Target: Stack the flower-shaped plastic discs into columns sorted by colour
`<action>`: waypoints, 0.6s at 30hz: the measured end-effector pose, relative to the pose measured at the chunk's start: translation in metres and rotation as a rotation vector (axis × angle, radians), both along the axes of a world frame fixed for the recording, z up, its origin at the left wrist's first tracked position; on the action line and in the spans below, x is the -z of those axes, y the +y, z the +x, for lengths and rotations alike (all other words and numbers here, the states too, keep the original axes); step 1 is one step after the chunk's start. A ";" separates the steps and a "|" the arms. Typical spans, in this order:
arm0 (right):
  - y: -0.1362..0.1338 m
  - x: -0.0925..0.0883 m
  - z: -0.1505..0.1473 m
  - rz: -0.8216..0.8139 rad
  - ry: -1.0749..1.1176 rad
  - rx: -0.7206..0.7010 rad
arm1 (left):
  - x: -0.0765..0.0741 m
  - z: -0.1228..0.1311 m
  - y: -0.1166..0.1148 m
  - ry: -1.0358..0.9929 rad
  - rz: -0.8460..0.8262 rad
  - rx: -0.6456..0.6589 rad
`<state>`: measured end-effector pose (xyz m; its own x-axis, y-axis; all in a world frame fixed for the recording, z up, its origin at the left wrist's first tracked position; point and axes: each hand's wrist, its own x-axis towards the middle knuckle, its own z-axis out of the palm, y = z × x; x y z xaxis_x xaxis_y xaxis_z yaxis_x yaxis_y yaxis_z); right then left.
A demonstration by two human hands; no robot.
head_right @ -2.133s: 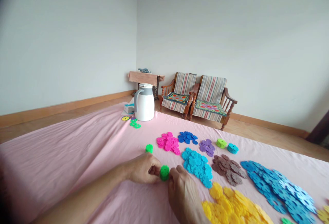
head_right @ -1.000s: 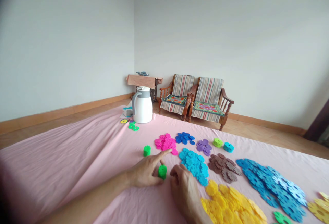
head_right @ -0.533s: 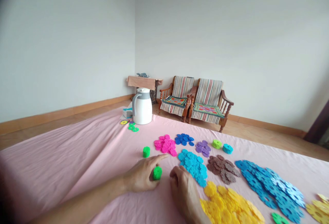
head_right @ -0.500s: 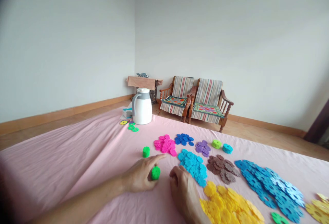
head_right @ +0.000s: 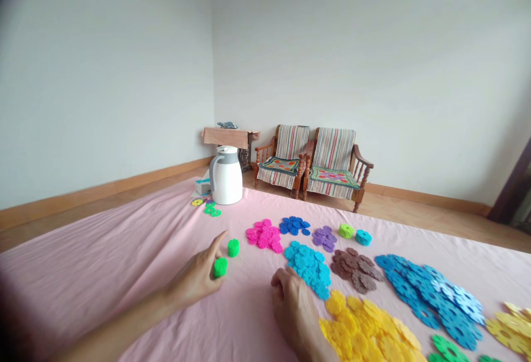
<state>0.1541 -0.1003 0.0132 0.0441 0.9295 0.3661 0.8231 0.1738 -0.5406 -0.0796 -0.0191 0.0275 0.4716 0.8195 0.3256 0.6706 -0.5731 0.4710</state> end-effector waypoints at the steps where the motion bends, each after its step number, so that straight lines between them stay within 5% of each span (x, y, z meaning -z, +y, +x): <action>1: 0.000 0.000 0.000 -0.001 0.000 0.000 | 0.000 0.001 0.003 0.006 0.002 -0.015; 8: 0.001 0.001 0.001 -0.016 0.010 -0.001 | 0.003 0.006 0.014 -0.031 -0.031 -0.075; 14: 0.000 0.000 -0.001 -0.030 0.025 0.017 | 0.000 0.000 0.000 -0.133 0.237 -0.120; 18: 0.000 -0.002 -0.002 -0.022 0.043 0.020 | -0.005 0.000 -0.012 -0.097 0.339 0.048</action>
<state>0.1516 -0.1003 0.0153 0.0784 0.9362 0.3426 0.8024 0.1446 -0.5790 -0.0792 -0.0315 0.0324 0.4601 0.6352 0.6203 0.6008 -0.7372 0.3093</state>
